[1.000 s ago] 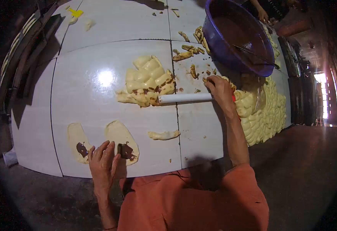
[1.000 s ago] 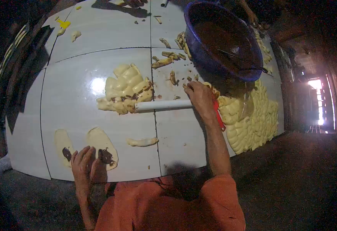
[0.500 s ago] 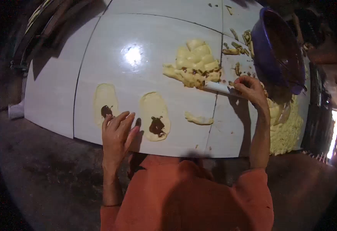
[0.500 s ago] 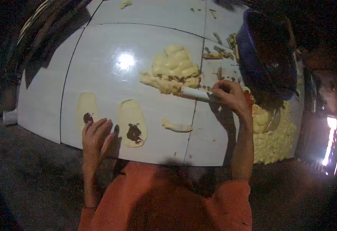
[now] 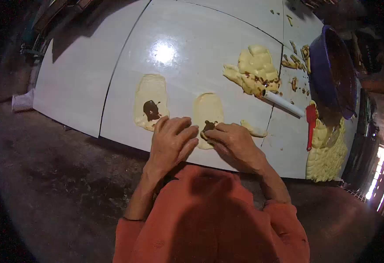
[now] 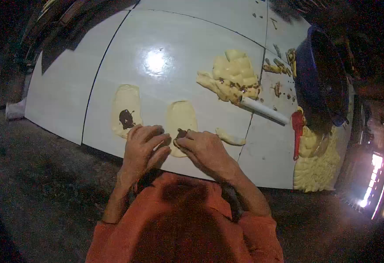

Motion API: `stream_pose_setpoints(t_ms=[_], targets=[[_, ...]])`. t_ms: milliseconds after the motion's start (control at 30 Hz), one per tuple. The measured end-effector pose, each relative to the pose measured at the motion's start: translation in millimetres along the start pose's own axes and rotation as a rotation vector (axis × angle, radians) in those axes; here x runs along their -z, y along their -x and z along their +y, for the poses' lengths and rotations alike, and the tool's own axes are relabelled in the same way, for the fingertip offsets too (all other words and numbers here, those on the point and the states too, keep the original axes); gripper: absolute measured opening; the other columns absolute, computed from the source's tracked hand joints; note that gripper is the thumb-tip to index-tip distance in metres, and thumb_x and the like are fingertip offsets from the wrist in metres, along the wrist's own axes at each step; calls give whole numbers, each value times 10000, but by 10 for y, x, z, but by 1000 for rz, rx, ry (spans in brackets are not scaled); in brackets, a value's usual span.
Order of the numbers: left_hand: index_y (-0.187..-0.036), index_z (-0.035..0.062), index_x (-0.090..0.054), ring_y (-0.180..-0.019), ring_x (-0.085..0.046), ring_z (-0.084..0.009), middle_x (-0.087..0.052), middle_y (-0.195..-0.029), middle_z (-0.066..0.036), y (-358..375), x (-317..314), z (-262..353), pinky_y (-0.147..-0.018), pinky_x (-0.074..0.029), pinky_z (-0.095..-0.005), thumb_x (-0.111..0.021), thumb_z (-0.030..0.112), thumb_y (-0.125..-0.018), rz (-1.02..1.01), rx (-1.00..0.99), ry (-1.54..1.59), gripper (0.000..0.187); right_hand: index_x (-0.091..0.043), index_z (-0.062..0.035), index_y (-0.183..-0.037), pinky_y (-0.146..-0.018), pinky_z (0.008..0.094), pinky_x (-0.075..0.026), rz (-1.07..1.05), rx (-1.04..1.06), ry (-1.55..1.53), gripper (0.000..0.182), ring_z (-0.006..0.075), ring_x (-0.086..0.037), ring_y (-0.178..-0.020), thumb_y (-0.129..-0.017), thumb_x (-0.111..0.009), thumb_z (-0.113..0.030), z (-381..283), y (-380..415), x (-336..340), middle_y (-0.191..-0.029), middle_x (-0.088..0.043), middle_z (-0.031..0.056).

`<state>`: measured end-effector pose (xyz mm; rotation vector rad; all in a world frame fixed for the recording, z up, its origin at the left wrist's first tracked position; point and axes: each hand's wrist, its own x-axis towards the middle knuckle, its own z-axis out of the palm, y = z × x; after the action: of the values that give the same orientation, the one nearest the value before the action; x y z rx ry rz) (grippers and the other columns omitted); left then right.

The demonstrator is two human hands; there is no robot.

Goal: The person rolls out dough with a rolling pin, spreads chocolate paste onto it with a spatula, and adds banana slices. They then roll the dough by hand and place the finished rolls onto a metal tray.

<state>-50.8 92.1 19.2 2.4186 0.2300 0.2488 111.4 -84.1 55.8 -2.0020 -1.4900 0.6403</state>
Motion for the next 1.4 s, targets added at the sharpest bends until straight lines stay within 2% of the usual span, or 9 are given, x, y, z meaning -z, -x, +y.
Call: stream_pose_setpoints(t_ms=[100,267,300,400,533,667,1167,1300,1400], targets=[[-1135,139,-743,-1205,-612,-298,-651,-1254,-99,-33,-117,12,-1073,-406,-536,-805,248,-847,13,-59,4,314,-686,-57,-1078,-715,462,-530,69,-109,-18,151,357,-689,-825,-967,-676,-158,-35,62,-20,-918,-691,145],[-959,121,-769,-1239,-587,-321,-634,-1281,-107,-168,-223,-29,-1091,-398,-552,-817,208,-814,22,-149,-3,176,-673,-73,-1090,-660,442,-514,89,-32,121,196,323,-656,-741,-945,-722,-196,149,204,-163,-856,-637,123],[-959,121,-769,-1239,-587,-321,-634,-1281,-107,-181,-222,-38,-1091,-398,-552,-817,208,-814,20,-150,-3,176,-673,-73,-1090,-660,442,-514,90,-34,120,196,323,-656,-741,-945,-722,-196,132,220,-148,-856,-637,123],[-956,121,-762,-1267,-566,-316,-627,-1303,-106,-192,-209,-62,-1089,-393,-541,-816,201,-807,0,-167,-29,177,-690,-63,-1098,-681,431,-541,106,-64,147,218,310,-682,-788,-922,-736,-184,65,261,-142,-1010,-653,102],[-976,138,-752,-1267,-568,-315,-625,-1315,-101,-231,-170,-34,-1068,-407,-513,-815,194,-798,15,-159,-27,197,-695,-58,-1107,-687,428,-551,128,-85,133,187,307,-691,-814,-929,-701,-118,173,294,-114,-1013,-658,102],[-979,152,-757,-1238,-592,-306,-639,-1285,-88,-276,-198,-51,-1049,-424,-487,-818,175,-773,-11,-213,-22,216,-694,-73,-1124,-695,416,-549,137,-81,109,219,297,-687,-836,-917,-724,-137,155,254,-95,-1019,-651,94],[-974,124,-767,-1209,-608,-303,-658,-1256,-88,-228,-224,-15,-1036,-430,-494,-809,177,-809,-38,-178,12,178,-736,-146,-1089,-683,418,-553,43,-41,71,199,295,-694,-820,-892,-729,-117,210,212,-63,-1016,-663,75],[-1029,142,-759,-1193,-614,-290,-657,-1242,-73,-159,-75,25,-1018,-434,-493,-845,264,-794,-11,-188,29,278,-734,-137,-1094,-678,414,-551,98,-61,14,199,292,-696,-821,-897,-742,-161,187,314,-11,-1011,-668,88],[-1036,182,-758,-1190,-614,-270,-658,-1245,-47,-47,-61,-43,-1005,-441,-491,-851,293,-795,-53,-252,-37,281,-731,-116,-1090,-657,392,-552,61,7,117,220,275,-696,-795,-883,-775,-177,240,397,-96,-1019,-674,95]])
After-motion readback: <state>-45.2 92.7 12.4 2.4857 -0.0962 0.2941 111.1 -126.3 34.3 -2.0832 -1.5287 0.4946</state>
